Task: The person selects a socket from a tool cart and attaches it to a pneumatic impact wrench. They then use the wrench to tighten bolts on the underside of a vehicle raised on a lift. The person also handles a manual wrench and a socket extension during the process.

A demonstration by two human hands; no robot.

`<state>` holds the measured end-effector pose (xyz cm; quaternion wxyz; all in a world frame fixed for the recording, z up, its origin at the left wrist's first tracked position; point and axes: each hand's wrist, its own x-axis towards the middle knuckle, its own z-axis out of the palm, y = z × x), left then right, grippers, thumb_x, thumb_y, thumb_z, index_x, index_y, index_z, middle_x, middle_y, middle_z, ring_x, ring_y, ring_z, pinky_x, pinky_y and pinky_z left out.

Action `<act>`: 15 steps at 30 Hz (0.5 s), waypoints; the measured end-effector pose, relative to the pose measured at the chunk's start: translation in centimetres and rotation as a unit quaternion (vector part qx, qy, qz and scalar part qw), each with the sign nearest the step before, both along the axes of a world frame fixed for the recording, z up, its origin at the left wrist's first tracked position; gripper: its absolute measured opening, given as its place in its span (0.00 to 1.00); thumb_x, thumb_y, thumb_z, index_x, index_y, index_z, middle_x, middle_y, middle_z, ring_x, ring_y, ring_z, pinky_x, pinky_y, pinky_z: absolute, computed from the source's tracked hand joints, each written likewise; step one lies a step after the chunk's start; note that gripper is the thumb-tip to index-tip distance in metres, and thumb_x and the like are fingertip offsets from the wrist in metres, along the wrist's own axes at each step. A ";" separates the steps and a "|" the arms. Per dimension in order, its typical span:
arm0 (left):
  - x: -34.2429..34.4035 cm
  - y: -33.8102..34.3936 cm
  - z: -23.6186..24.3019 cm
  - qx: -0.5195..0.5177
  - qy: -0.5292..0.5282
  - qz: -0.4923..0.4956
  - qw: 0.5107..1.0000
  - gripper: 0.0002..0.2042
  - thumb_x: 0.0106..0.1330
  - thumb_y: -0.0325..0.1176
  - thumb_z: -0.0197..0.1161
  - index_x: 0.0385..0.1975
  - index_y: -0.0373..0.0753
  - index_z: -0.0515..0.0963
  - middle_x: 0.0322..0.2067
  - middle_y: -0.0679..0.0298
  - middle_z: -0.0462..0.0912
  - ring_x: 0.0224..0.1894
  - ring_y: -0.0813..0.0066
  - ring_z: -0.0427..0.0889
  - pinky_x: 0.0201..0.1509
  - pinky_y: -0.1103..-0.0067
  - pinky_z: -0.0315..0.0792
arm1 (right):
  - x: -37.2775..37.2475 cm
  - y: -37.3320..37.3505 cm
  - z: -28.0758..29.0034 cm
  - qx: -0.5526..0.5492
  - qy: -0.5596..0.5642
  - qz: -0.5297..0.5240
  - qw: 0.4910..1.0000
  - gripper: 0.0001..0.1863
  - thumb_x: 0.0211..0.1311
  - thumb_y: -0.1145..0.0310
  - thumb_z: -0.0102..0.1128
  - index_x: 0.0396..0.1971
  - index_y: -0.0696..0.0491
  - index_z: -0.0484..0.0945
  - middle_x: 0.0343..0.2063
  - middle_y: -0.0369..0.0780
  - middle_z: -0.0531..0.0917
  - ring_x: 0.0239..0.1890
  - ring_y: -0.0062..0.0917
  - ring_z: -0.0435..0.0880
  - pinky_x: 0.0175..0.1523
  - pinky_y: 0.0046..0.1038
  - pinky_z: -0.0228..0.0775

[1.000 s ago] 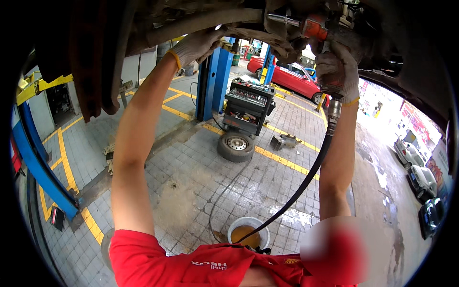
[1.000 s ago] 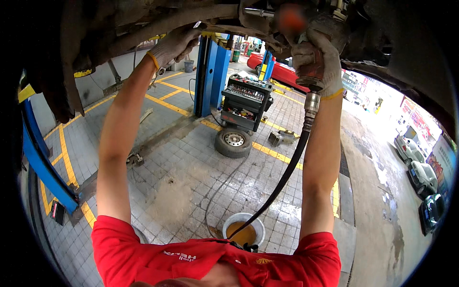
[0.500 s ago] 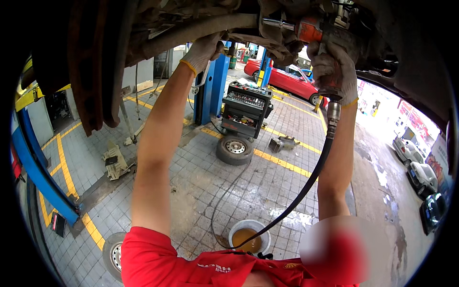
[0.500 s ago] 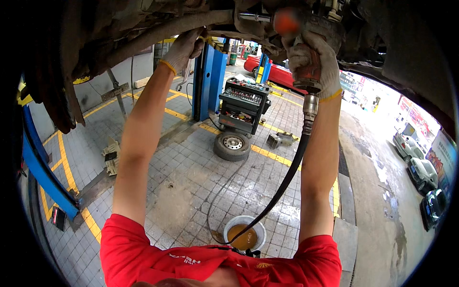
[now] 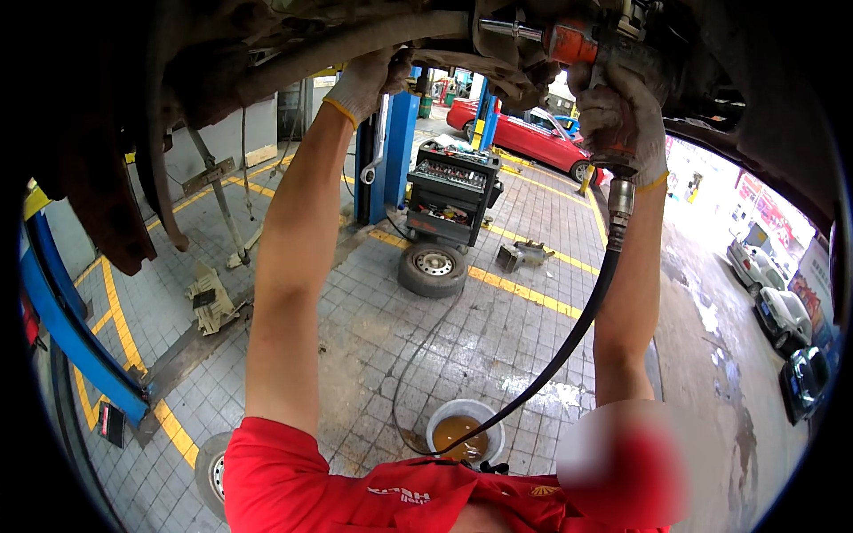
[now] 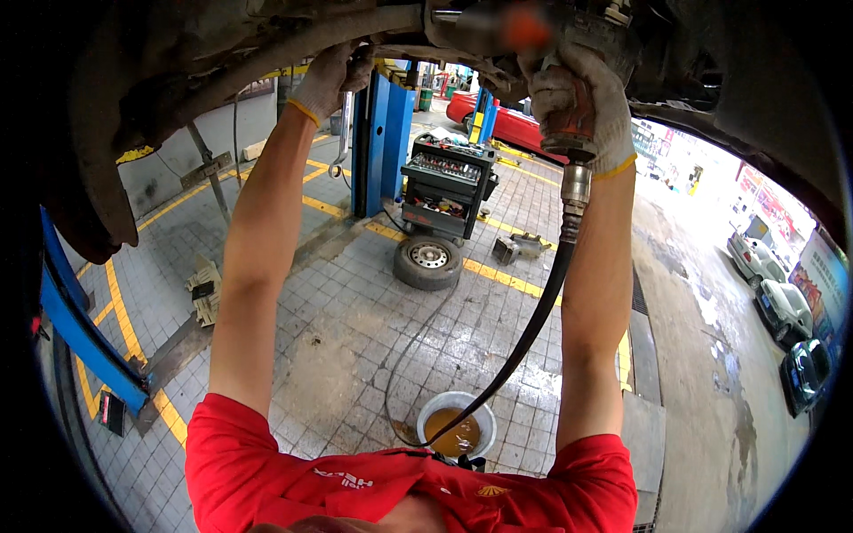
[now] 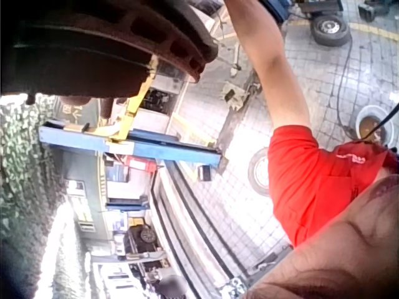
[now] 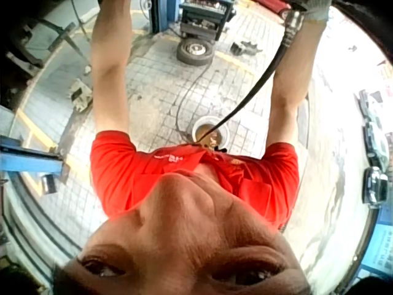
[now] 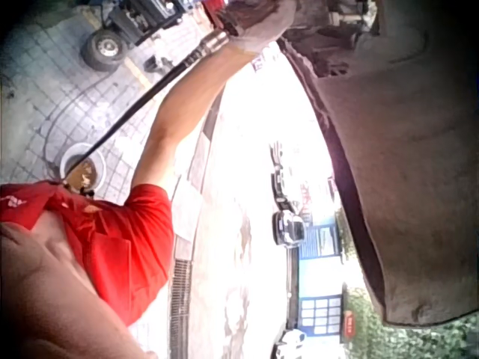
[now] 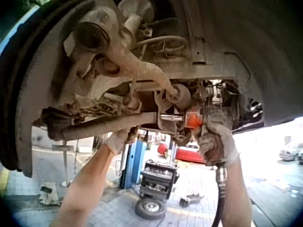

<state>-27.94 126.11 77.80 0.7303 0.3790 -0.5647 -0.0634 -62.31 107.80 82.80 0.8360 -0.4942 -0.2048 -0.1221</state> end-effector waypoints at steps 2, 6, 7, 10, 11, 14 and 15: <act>-0.4 0.1 -0.4 0.004 0.022 -0.021 1.000 0.24 0.84 0.56 0.48 0.36 0.42 0.78 0.16 0.73 0.66 0.15 0.86 0.55 0.17 0.84 0.49 | 0.0 -0.4 0.1 -0.001 0.004 0.024 1.000 0.22 0.77 0.67 0.58 0.62 0.63 0.72 0.51 0.43 0.80 0.25 0.10 0.69 0.28 0.15 0.69; -1.2 0.3 -1.3 -0.008 0.042 -0.034 0.999 0.24 0.84 0.54 0.46 0.34 0.43 0.77 0.14 0.73 0.65 0.13 0.85 0.53 0.16 0.83 0.48 | -0.2 -0.2 0.1 0.025 0.012 -0.028 0.999 0.30 0.76 0.67 0.59 0.71 0.64 0.61 0.52 0.44 0.80 0.25 0.11 0.70 0.28 0.15 0.69; -1.8 0.4 -1.4 -0.017 0.049 -0.023 0.998 0.23 0.84 0.54 0.46 0.33 0.43 0.77 0.13 0.73 0.64 0.13 0.85 0.53 0.16 0.83 0.48 | -0.2 0.9 0.0 0.029 0.002 -0.054 0.998 0.32 0.76 0.67 0.59 0.72 0.64 0.59 0.52 0.44 0.80 0.25 0.11 0.70 0.28 0.16 0.69; -3.5 -0.1 -1.5 -0.009 0.056 0.085 0.995 0.21 0.84 0.51 0.48 0.31 0.44 0.76 0.14 0.73 0.67 0.13 0.86 0.55 0.16 0.83 0.48 | -0.1 0.5 -0.1 0.015 -0.007 -0.031 0.999 0.33 0.76 0.68 0.58 0.73 0.64 0.56 0.52 0.44 0.79 0.25 0.11 0.70 0.27 0.16 0.70; -3.8 -0.3 -1.5 -0.022 0.051 0.108 0.993 0.21 0.83 0.50 0.49 0.30 0.44 0.76 0.14 0.73 0.68 0.13 0.86 0.55 0.16 0.83 0.48 | -0.1 0.0 -0.1 0.005 -0.007 -0.006 1.000 0.33 0.76 0.69 0.57 0.73 0.64 0.56 0.52 0.44 0.79 0.25 0.11 0.70 0.27 0.16 0.70; -3.5 0.0 -1.0 0.017 -0.009 0.016 1.000 0.21 0.82 0.51 0.52 0.29 0.43 0.78 0.15 0.74 0.69 0.13 0.87 0.57 0.17 0.83 0.49 | 0.0 -0.1 -0.2 -0.002 -0.025 0.038 0.999 0.31 0.76 0.73 0.55 0.72 0.65 0.55 0.46 0.42 0.76 0.24 0.11 0.69 0.27 0.16 0.70; -3.3 0.0 -0.8 0.035 -0.022 -0.025 0.999 0.21 0.82 0.51 0.53 0.29 0.43 0.78 0.15 0.74 0.69 0.13 0.87 0.57 0.17 0.83 0.49 | 0.0 0.2 -0.2 -0.004 -0.030 0.053 0.998 0.31 0.75 0.74 0.54 0.72 0.66 0.55 0.45 0.42 0.76 0.24 0.11 0.69 0.27 0.15 0.70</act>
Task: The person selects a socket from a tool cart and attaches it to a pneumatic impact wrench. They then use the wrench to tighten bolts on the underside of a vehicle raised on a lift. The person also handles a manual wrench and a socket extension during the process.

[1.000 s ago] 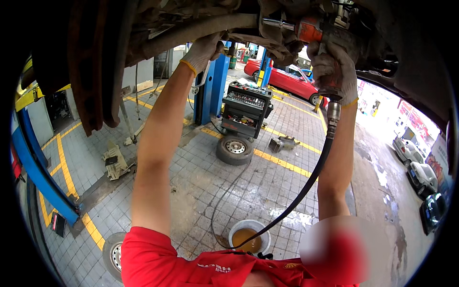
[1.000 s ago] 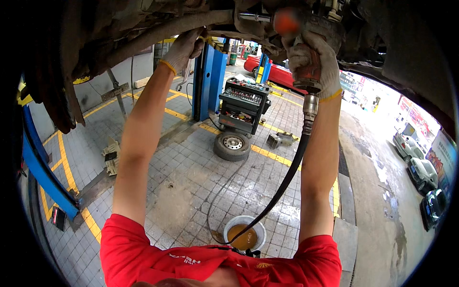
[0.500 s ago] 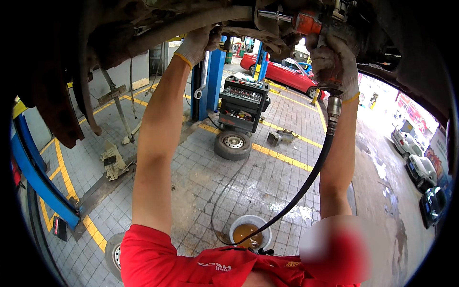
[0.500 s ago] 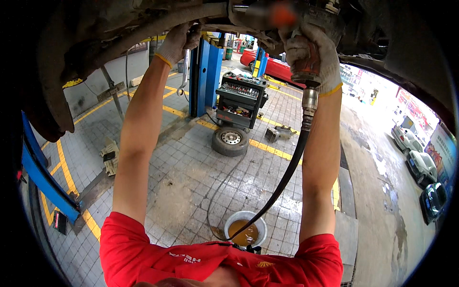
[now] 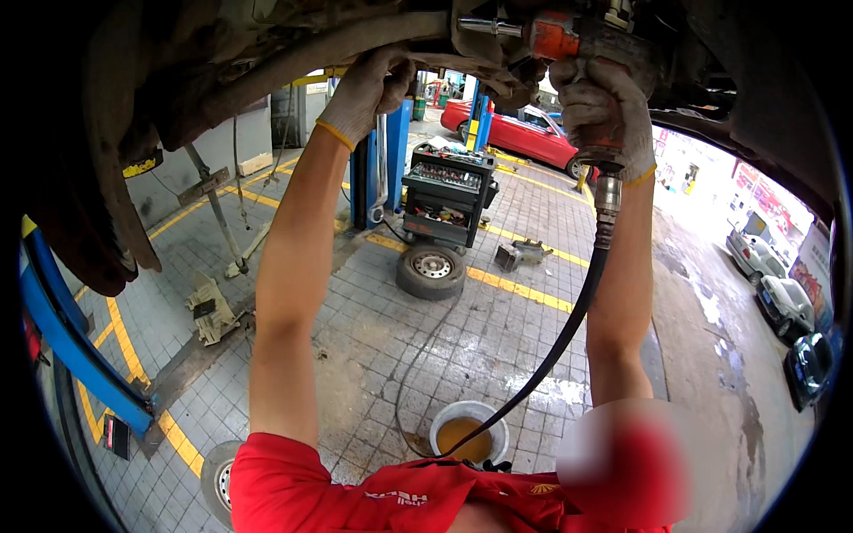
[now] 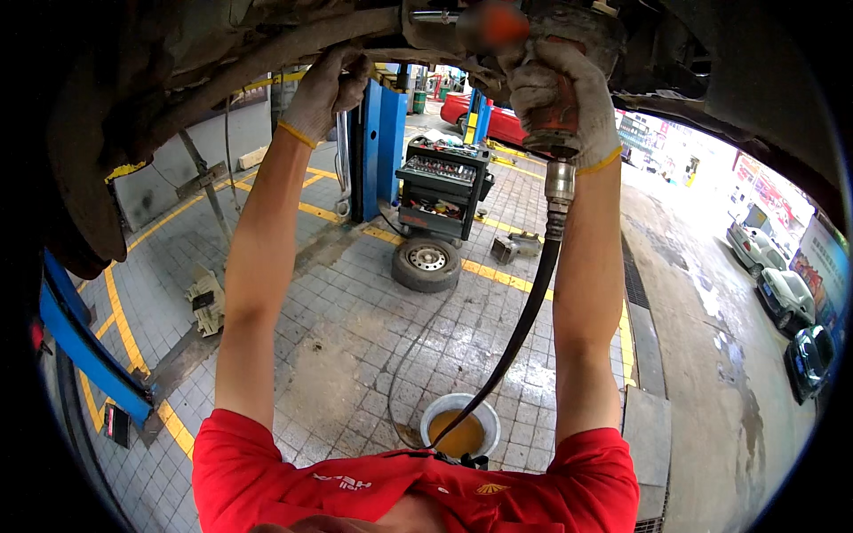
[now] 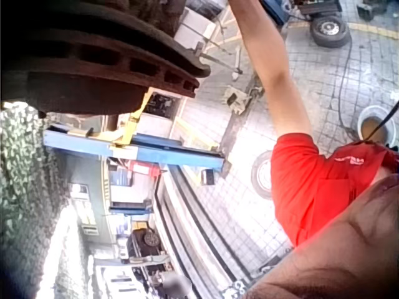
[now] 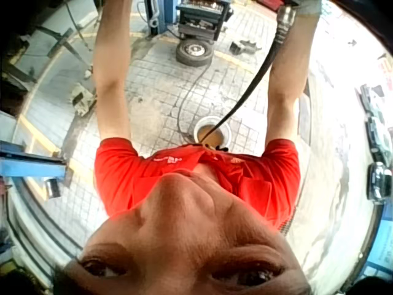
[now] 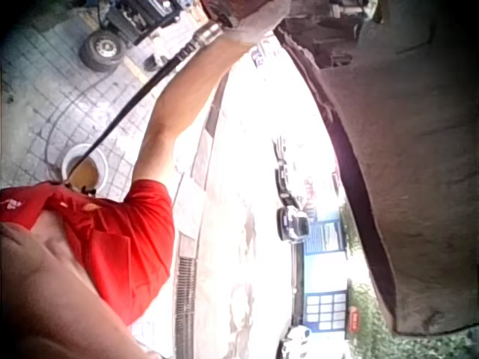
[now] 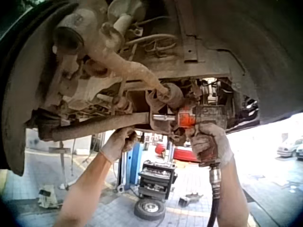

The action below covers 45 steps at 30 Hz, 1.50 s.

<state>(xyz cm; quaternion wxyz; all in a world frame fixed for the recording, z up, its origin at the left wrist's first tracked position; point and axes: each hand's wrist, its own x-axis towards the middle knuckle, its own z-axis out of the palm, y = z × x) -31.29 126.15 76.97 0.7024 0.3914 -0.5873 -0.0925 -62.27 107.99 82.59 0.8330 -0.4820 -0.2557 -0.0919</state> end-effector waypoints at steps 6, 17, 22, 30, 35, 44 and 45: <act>-3.0 -0.3 0.9 -0.053 0.083 0.015 0.995 0.23 0.81 0.55 0.53 0.32 0.41 0.80 0.15 0.73 0.70 0.14 0.87 0.55 0.17 0.83 0.47 | 0.0 -0.1 0.1 -0.032 -0.016 0.015 0.999 0.20 0.75 0.73 0.55 0.59 0.67 0.64 0.41 0.43 0.76 0.25 0.11 0.70 0.26 0.15 0.66; -6.5 -1.2 -0.8 -0.105 0.140 0.178 0.968 0.19 0.78 0.50 0.56 0.33 0.41 0.79 0.19 0.69 0.75 0.16 0.82 0.66 0.21 0.80 0.60 | -0.1 -0.1 0.1 -0.003 0.004 -0.027 1.000 0.22 0.77 0.72 0.52 0.64 0.66 0.61 0.40 0.39 0.74 0.24 0.09 0.69 0.27 0.14 0.71; -10.4 -4.0 -2.3 -0.137 -0.045 0.405 0.903 0.25 0.78 0.53 0.53 0.36 0.32 0.79 0.29 0.55 0.80 0.36 0.60 0.81 0.49 0.63 0.73 | -0.1 0.3 0.6 0.005 0.009 0.021 1.000 0.18 0.76 0.72 0.54 0.59 0.65 0.66 0.40 0.44 0.78 0.24 0.11 0.69 0.27 0.16 0.66; -14.4 -8.9 6.3 -0.123 0.210 -0.079 0.967 0.23 0.77 0.55 0.55 0.25 0.42 0.73 0.16 0.69 0.72 0.14 0.80 0.66 0.16 0.79 0.57 | 0.0 1.1 0.7 0.004 0.012 0.023 1.000 0.21 0.75 0.74 0.54 0.62 0.66 0.66 0.40 0.41 0.77 0.23 0.12 0.67 0.27 0.17 0.65; -15.9 -8.6 6.1 -0.102 0.279 -0.073 0.952 0.25 0.77 0.57 0.53 0.23 0.42 0.72 0.14 0.67 0.70 0.12 0.75 0.66 0.16 0.75 0.58 | -0.5 0.5 0.4 0.014 0.019 0.024 0.999 0.23 0.74 0.75 0.54 0.64 0.66 0.64 0.41 0.41 0.77 0.25 0.10 0.68 0.28 0.16 0.66; -16.3 -8.9 5.9 -0.099 0.227 -0.064 0.967 0.26 0.74 0.60 0.55 0.21 0.45 0.68 0.13 0.68 0.68 0.11 0.76 0.67 0.15 0.75 0.57 | -0.9 -0.5 0.7 0.017 0.026 0.037 0.999 0.25 0.75 0.74 0.54 0.66 0.67 0.60 0.44 0.41 0.77 0.26 0.10 0.70 0.28 0.16 0.67; -16.3 -9.0 6.0 -0.101 0.231 -0.081 0.964 0.26 0.74 0.60 0.56 0.21 0.45 0.68 0.13 0.69 0.67 0.11 0.76 0.67 0.15 0.75 0.57 | -1.1 -0.7 0.8 0.019 0.033 0.039 0.999 0.26 0.75 0.73 0.54 0.67 0.67 0.60 0.44 0.41 0.77 0.26 0.10 0.69 0.28 0.16 0.67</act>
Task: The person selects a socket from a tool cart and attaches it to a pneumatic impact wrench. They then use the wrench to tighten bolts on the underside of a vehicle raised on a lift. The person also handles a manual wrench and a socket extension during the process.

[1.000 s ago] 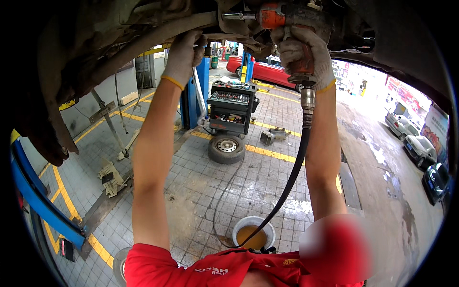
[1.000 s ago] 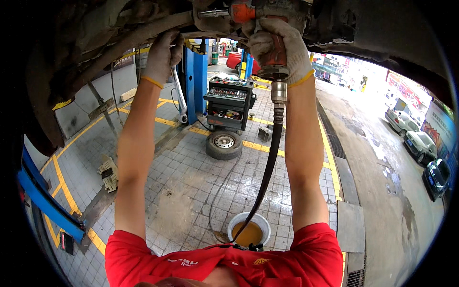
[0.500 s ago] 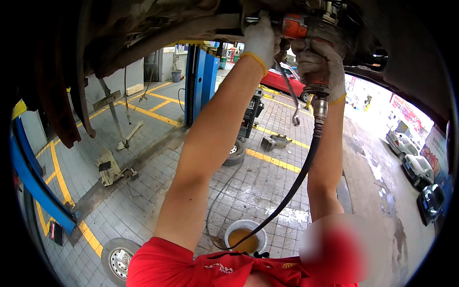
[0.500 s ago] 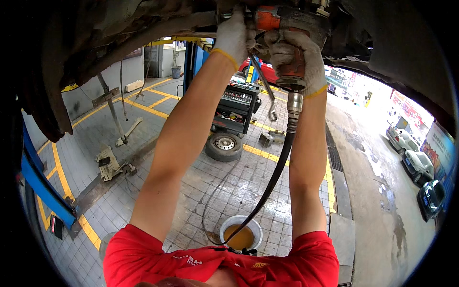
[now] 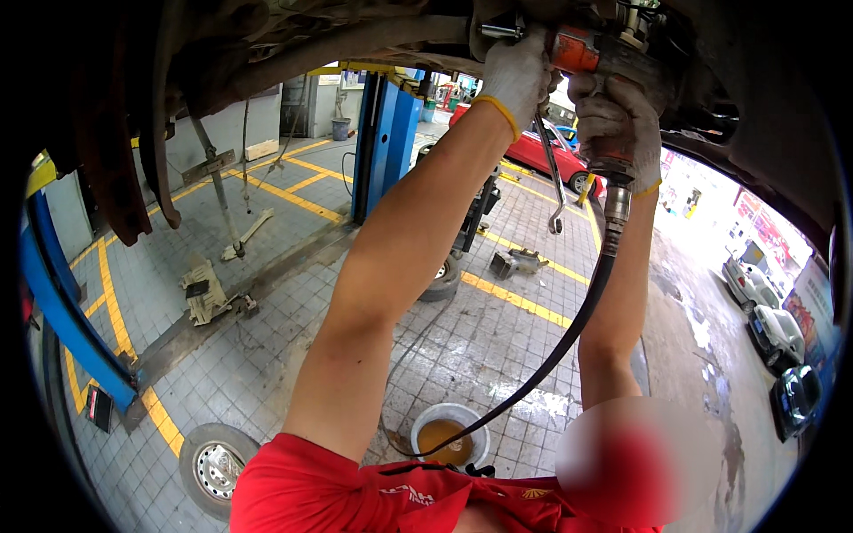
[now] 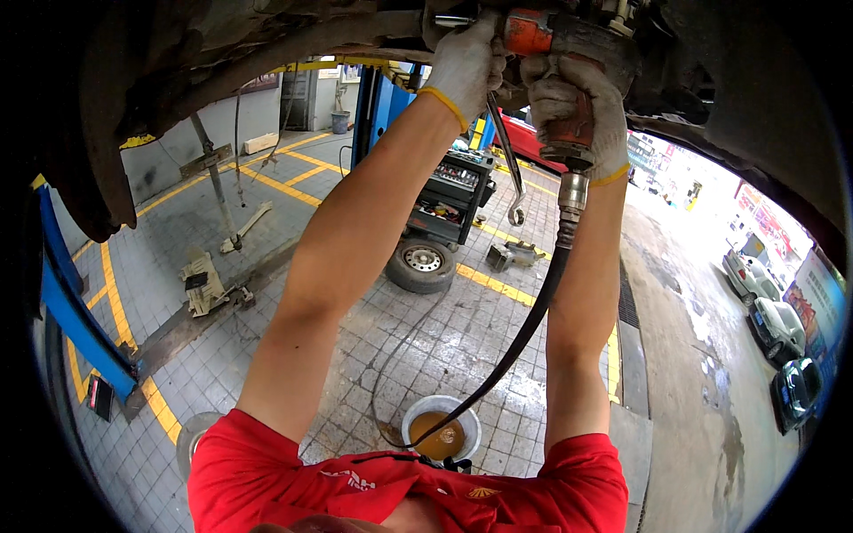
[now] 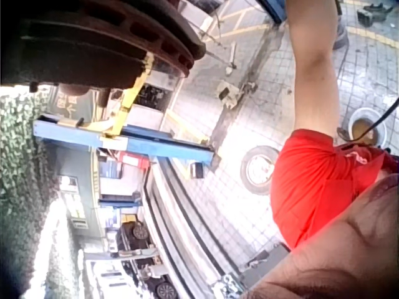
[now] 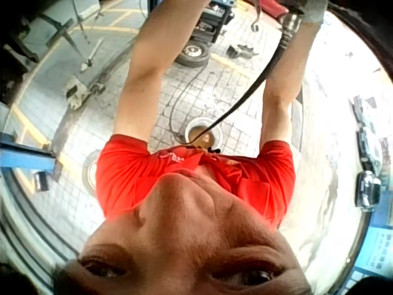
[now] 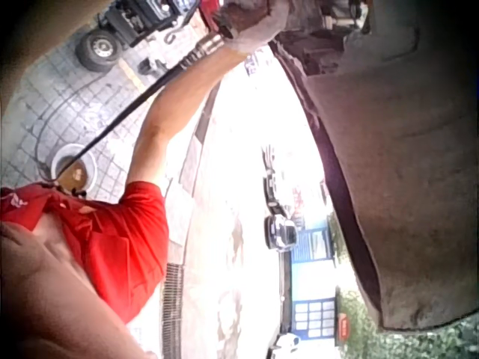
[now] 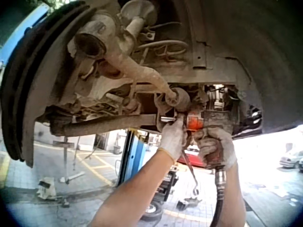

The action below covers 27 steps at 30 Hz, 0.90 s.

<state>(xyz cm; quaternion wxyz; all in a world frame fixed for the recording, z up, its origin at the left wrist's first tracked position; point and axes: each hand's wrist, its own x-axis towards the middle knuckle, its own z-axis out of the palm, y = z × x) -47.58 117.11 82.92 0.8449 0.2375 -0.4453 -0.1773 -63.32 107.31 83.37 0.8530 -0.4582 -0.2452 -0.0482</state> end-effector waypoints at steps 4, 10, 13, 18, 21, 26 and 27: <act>0.2 -0.3 -0.2 -0.014 0.005 -0.048 0.999 0.25 0.74 0.59 0.56 0.21 0.47 0.67 0.13 0.69 0.66 0.11 0.76 0.65 0.15 0.75 0.56 | 0.0 0.2 -0.3 0.000 -0.009 0.010 1.000 0.25 0.76 0.72 0.53 0.66 0.67 0.61 0.44 0.42 0.77 0.24 0.10 0.68 0.28 0.17 0.66; 0.2 -0.2 0.1 -0.027 0.003 -0.071 0.997 0.24 0.75 0.57 0.53 0.21 0.47 0.68 0.12 0.69 0.65 0.10 0.75 0.62 0.15 0.75 0.56 | 0.1 0.5 0.2 -0.006 -0.004 -0.020 1.000 0.24 0.77 0.72 0.53 0.65 0.67 0.62 0.44 0.43 0.77 0.23 0.10 0.67 0.27 0.16 0.65; -0.1 -0.4 0.1 -0.006 -0.021 -0.018 1.000 0.20 0.75 0.55 0.51 0.27 0.47 0.70 0.15 0.68 0.67 0.12 0.74 0.64 0.16 0.74 0.55 | -0.2 -0.1 0.4 0.000 0.008 -0.018 1.000 0.24 0.77 0.72 0.53 0.66 0.67 0.61 0.44 0.43 0.77 0.23 0.10 0.66 0.27 0.16 0.65; -0.9 0.2 -0.6 -0.067 -0.031 -0.131 0.989 0.16 0.74 0.47 0.65 0.28 0.43 0.75 0.21 0.71 0.73 0.17 0.83 0.69 0.18 0.81 0.58 | -1.3 -0.4 0.2 -0.018 -0.008 -0.048 0.999 0.25 0.78 0.72 0.52 0.66 0.67 0.59 0.44 0.41 0.76 0.23 0.10 0.67 0.27 0.17 0.66; -2.9 0.9 -0.3 -0.087 -0.043 -0.147 0.984 0.16 0.74 0.47 0.65 0.28 0.44 0.75 0.20 0.72 0.73 0.16 0.84 0.68 0.18 0.81 0.58 | -2.8 -0.2 0.7 -0.034 -0.020 -0.052 0.998 0.25 0.78 0.71 0.53 0.66 0.66 0.60 0.45 0.41 0.75 0.23 0.10 0.67 0.27 0.17 0.67; -0.4 -0.8 -0.5 -0.012 -0.027 0.004 1.000 0.25 0.76 0.60 0.51 0.35 0.41 0.72 0.17 0.67 0.73 0.13 0.77 0.67 0.17 0.79 0.56 | -1.1 -0.7 -0.3 0.007 -0.007 -0.005 1.000 0.25 0.78 0.69 0.53 0.67 0.65 0.60 0.45 0.41 0.75 0.24 0.10 0.68 0.27 0.16 0.68; -0.3 -1.0 -0.5 -0.012 -0.050 0.025 0.998 0.31 0.76 0.67 0.43 0.39 0.39 0.71 0.16 0.66 0.73 0.11 0.74 0.67 0.17 0.77 0.56 | -1.3 -0.5 -0.2 0.006 -0.006 -0.009 1.000 0.25 0.78 0.69 0.53 0.67 0.65 0.60 0.45 0.41 0.75 0.24 0.10 0.68 0.27 0.16 0.68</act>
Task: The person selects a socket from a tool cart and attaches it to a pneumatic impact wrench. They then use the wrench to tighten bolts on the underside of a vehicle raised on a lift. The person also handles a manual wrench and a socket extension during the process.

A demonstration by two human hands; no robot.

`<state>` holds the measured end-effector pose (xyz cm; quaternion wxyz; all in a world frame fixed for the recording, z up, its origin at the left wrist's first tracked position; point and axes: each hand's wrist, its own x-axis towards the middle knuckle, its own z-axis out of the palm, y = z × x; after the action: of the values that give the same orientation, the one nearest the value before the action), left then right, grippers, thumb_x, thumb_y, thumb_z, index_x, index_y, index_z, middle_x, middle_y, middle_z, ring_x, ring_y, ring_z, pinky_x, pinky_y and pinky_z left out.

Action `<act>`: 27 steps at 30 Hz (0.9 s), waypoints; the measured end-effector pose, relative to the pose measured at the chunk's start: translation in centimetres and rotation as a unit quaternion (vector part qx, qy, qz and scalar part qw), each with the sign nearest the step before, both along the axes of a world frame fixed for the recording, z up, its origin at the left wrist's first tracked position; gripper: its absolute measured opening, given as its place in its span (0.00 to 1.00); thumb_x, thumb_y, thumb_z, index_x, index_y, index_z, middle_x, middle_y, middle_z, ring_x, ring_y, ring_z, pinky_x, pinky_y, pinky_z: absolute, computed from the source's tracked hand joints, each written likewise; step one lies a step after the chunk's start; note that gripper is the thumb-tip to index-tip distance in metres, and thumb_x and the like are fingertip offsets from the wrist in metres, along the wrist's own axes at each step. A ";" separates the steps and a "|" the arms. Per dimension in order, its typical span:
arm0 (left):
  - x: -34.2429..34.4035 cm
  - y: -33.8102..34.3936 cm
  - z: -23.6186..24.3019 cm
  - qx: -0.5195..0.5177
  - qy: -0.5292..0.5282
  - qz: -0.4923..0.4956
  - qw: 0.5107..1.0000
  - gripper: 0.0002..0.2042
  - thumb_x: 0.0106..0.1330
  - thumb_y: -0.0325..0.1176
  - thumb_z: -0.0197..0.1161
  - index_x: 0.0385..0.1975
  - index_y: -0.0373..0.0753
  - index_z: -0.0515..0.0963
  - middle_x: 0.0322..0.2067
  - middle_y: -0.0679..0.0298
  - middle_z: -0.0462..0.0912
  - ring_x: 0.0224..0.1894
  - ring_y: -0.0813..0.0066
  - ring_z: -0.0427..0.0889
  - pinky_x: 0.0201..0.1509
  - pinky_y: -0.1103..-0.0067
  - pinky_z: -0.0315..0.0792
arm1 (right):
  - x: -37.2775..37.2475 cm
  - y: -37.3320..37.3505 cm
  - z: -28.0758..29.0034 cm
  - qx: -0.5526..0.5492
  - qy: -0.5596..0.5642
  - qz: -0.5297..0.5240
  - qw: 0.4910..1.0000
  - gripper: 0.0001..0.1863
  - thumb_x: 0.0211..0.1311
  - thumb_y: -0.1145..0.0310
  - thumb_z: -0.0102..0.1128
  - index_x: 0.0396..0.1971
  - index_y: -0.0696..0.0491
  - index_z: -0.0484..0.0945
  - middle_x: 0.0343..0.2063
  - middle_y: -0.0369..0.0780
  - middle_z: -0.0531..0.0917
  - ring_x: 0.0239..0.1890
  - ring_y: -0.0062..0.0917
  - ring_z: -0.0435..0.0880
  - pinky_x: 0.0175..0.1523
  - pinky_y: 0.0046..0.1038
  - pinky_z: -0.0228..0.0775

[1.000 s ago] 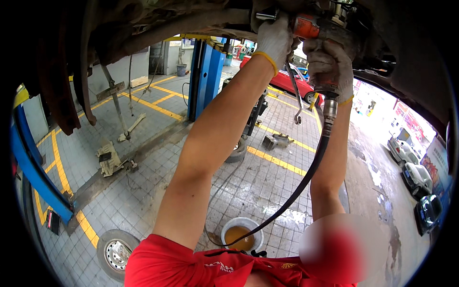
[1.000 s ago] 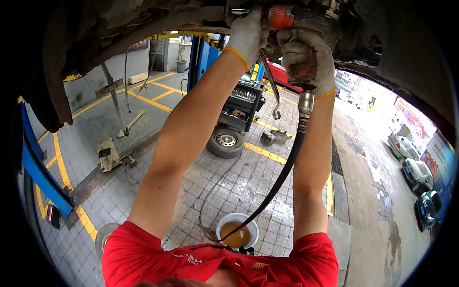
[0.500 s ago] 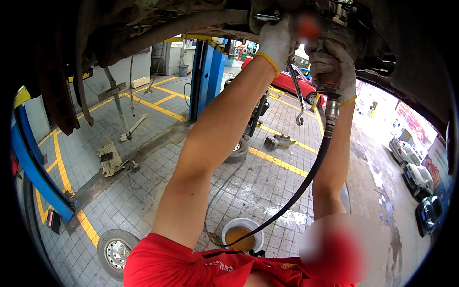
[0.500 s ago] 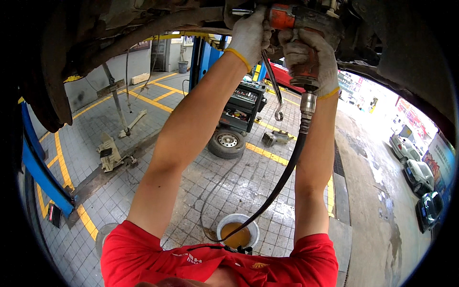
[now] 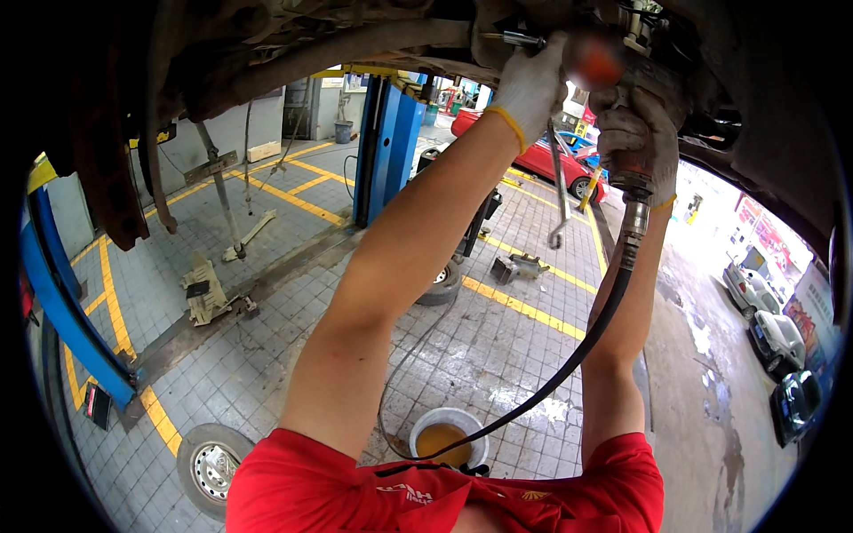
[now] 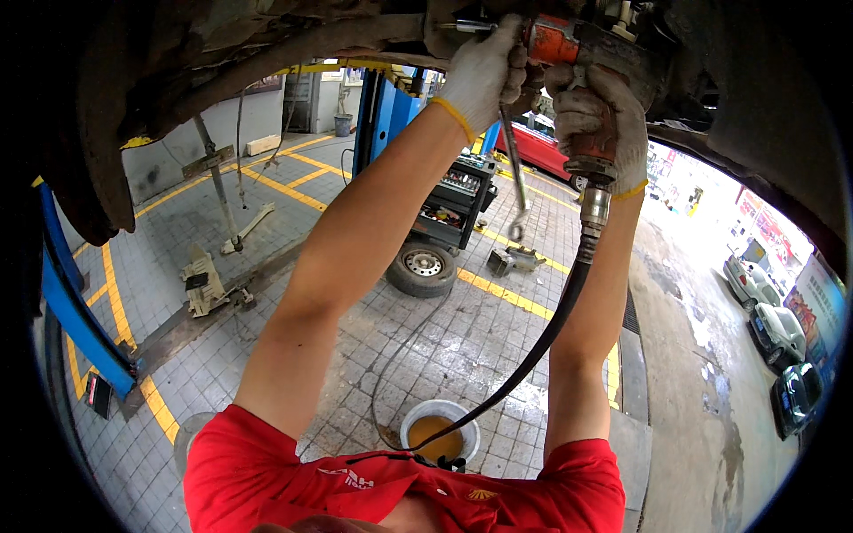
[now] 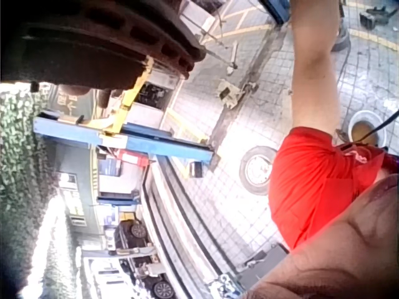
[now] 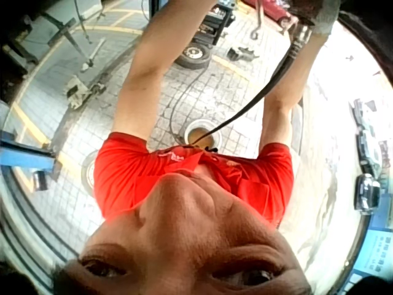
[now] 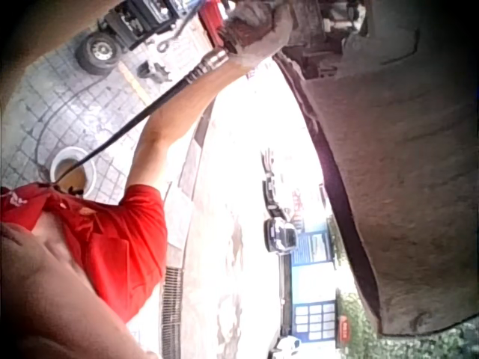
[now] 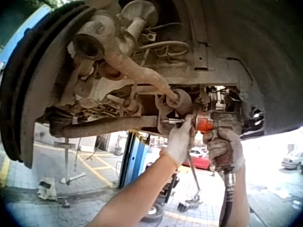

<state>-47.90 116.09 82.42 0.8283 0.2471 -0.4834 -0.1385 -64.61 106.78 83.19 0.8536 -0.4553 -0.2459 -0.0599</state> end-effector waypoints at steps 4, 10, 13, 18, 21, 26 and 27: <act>0.6 2.0 0.5 -0.036 0.120 -0.071 0.990 0.33 0.77 0.67 0.39 0.21 0.45 0.74 0.14 0.66 0.75 0.13 0.77 0.70 0.16 0.79 0.55 | -1.0 -0.2 0.4 -0.008 0.007 0.008 1.000 0.25 0.78 0.69 0.53 0.67 0.65 0.60 0.44 0.41 0.76 0.24 0.11 0.68 0.27 0.17 0.68; 0.0 0.6 1.5 -0.069 0.152 -0.055 0.984 0.31 0.78 0.63 0.38 0.25 0.43 0.74 0.15 0.67 0.75 0.14 0.77 0.70 0.17 0.79 0.58 | -1.1 0.9 0.6 -0.030 -0.020 0.002 0.999 0.28 0.78 0.70 0.52 0.70 0.66 0.57 0.42 0.41 0.75 0.24 0.11 0.68 0.27 0.17 0.68; -0.4 -0.8 1.7 -0.063 0.162 -0.081 0.981 0.29 0.78 0.62 0.41 0.28 0.43 0.75 0.16 0.67 0.75 0.14 0.76 0.71 0.17 0.78 0.61 | -2.8 0.2 0.6 -0.003 -0.002 -0.023 1.000 0.30 0.78 0.71 0.51 0.72 0.67 0.54 0.43 0.42 0.75 0.23 0.11 0.67 0.27 0.17 0.68; -3.0 -2.5 2.6 -0.006 0.162 -0.098 0.982 0.25 0.77 0.60 0.46 0.30 0.44 0.74 0.18 0.66 0.75 0.15 0.76 0.71 0.18 0.77 0.62 | -5.9 -0.6 -0.3 -0.021 -0.065 -0.085 0.994 0.29 0.77 0.70 0.53 0.70 0.67 0.56 0.41 0.42 0.75 0.23 0.10 0.67 0.26 0.15 0.66; -3.1 -1.1 1.3 0.015 0.112 -0.048 0.992 0.23 0.76 0.58 0.48 0.31 0.43 0.74 0.18 0.67 0.74 0.15 0.76 0.70 0.19 0.77 0.62 | -5.0 -1.9 -3.3 0.042 -0.074 -0.033 0.996 0.31 0.76 0.70 0.55 0.71 0.65 0.55 0.41 0.41 0.76 0.23 0.10 0.69 0.26 0.14 0.68; -3.5 1.3 -2.3 0.037 -0.021 -0.016 0.999 0.17 0.72 0.51 0.63 0.32 0.43 0.74 0.18 0.71 0.73 0.17 0.83 0.69 0.18 0.82 0.60 | -6.2 0.3 -10.4 0.105 -0.151 -0.068 0.981 0.35 0.71 0.70 0.59 0.74 0.58 0.58 0.45 0.38 0.76 0.26 0.08 0.72 0.26 0.11 0.68; -3.7 2.4 -3.1 0.061 -0.009 -0.017 0.998 0.16 0.70 0.48 0.69 0.32 0.42 0.75 0.19 0.73 0.72 0.17 0.87 0.68 0.18 0.84 0.59 | -6.1 0.8 -12.3 0.117 -0.158 -0.080 0.977 0.34 0.71 0.70 0.59 0.74 0.58 0.58 0.45 0.38 0.76 0.26 0.08 0.72 0.25 0.11 0.68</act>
<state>-51.57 118.50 79.29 0.8047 0.2901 -0.4858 -0.1797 -70.67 107.58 70.90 0.8437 -0.3552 -0.3317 -0.2279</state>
